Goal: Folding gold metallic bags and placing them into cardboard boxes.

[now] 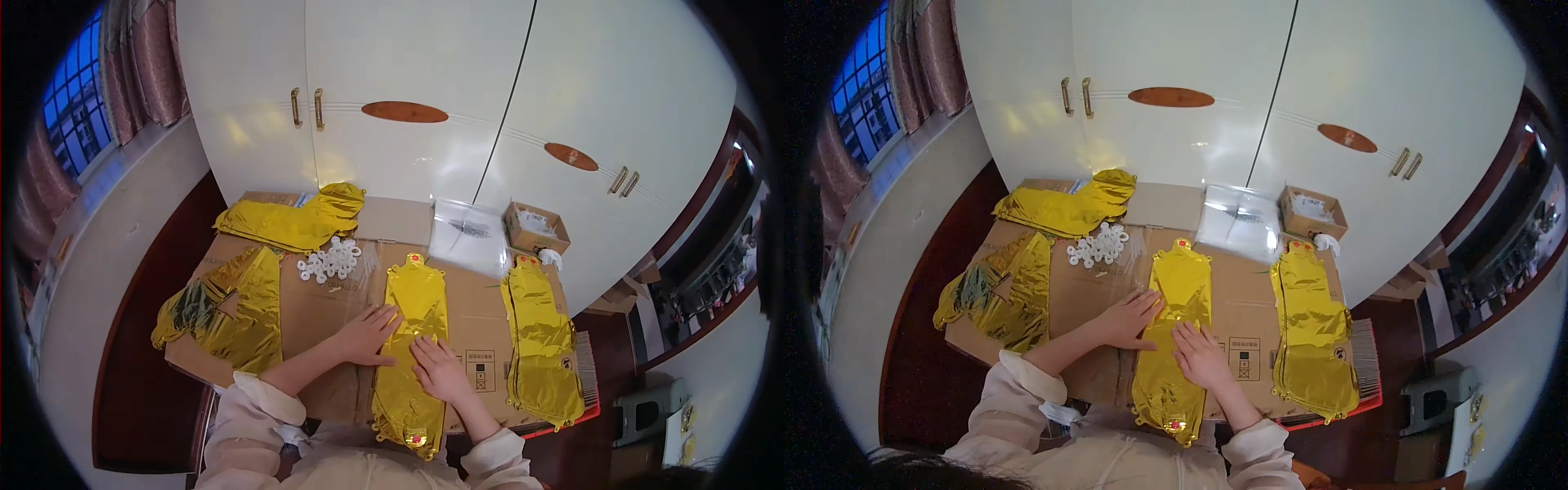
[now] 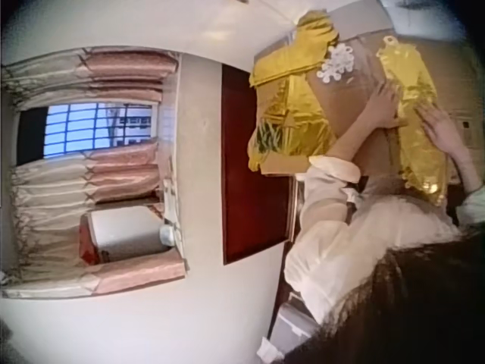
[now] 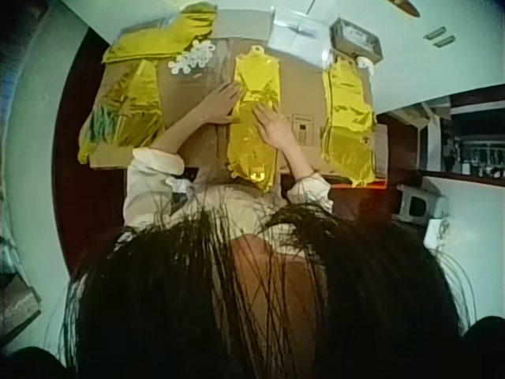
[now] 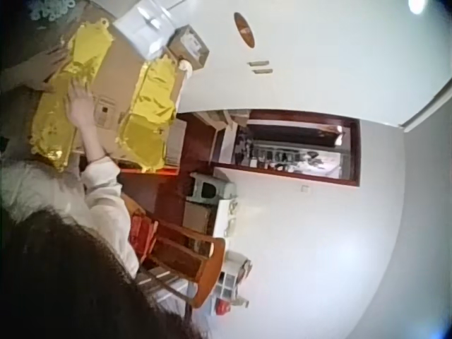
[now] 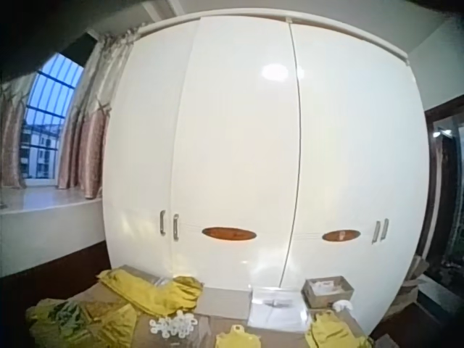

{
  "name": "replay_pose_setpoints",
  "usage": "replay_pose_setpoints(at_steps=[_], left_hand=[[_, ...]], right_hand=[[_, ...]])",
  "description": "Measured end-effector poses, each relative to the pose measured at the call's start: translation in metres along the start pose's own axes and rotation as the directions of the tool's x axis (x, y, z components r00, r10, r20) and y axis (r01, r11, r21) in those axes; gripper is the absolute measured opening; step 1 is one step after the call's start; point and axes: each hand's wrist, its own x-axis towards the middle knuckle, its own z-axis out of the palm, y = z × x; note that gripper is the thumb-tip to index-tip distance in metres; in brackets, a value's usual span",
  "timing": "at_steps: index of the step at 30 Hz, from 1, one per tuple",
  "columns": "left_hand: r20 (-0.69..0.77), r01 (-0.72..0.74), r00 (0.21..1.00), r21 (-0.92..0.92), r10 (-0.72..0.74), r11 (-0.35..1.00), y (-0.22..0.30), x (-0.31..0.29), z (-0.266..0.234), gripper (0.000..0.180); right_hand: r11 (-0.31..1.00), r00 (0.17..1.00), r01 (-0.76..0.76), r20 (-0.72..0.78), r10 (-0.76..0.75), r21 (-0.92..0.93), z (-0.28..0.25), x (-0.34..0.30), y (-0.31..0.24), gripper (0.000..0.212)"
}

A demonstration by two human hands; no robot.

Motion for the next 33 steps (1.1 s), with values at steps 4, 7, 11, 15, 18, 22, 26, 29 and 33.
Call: replay_pose_setpoints(at_steps=[4,7,11,15,18,22,26,29,33], left_hand=[[0.042,0.001,0.999,0.012,-0.001,1.000,0.002,-0.004,0.002,0.103],[0.087,0.006,0.996,0.015,-0.008,1.000,0.003,-0.006,-0.001,0.106],[0.114,-0.023,0.993,0.039,0.018,0.999,0.001,-0.004,-0.006,0.113],[0.131,-0.047,0.991,0.045,0.041,0.998,-0.003,-0.004,-0.006,0.116],[0.134,-0.055,0.990,0.039,0.050,0.998,-0.004,-0.003,-0.009,0.116],[0.169,-0.023,0.985,0.024,0.019,0.999,-0.007,0.000,-0.018,0.115],[0.146,0.049,0.988,0.011,-0.050,0.999,-0.020,0.009,-0.012,0.114],[0.149,0.086,0.985,0.010,-0.087,0.996,-0.029,0.017,-0.012,0.117],[0.161,0.103,0.980,0.079,-0.115,0.992,-0.037,0.025,-0.014,0.123]], right_hand=[[1.000,1.000,0.010,0.021,-0.009,-0.014,0.001,0.001,0.000,0.045],[0.999,0.999,0.018,0.040,-0.017,-0.044,0.000,0.002,-0.003,0.046],[0.999,0.999,-0.002,0.053,0.004,-0.039,0.000,0.001,-0.003,0.045],[0.999,0.998,0.036,0.047,-0.035,-0.019,-0.002,0.002,-0.003,0.042],[0.999,0.998,0.041,0.052,-0.040,-0.021,-0.001,0.001,-0.001,0.042],[0.999,0.998,0.031,0.054,-0.030,-0.015,0.001,0.000,-0.001,0.042],[1.000,0.996,0.015,0.087,-0.014,-0.008,-0.001,0.001,-0.001,0.041],[1.000,0.995,0.023,0.095,-0.022,-0.008,-0.002,-0.001,-0.001,0.041],[1.000,0.995,0.031,0.095,-0.030,-0.006,-0.003,0.000,-0.002,0.041]])
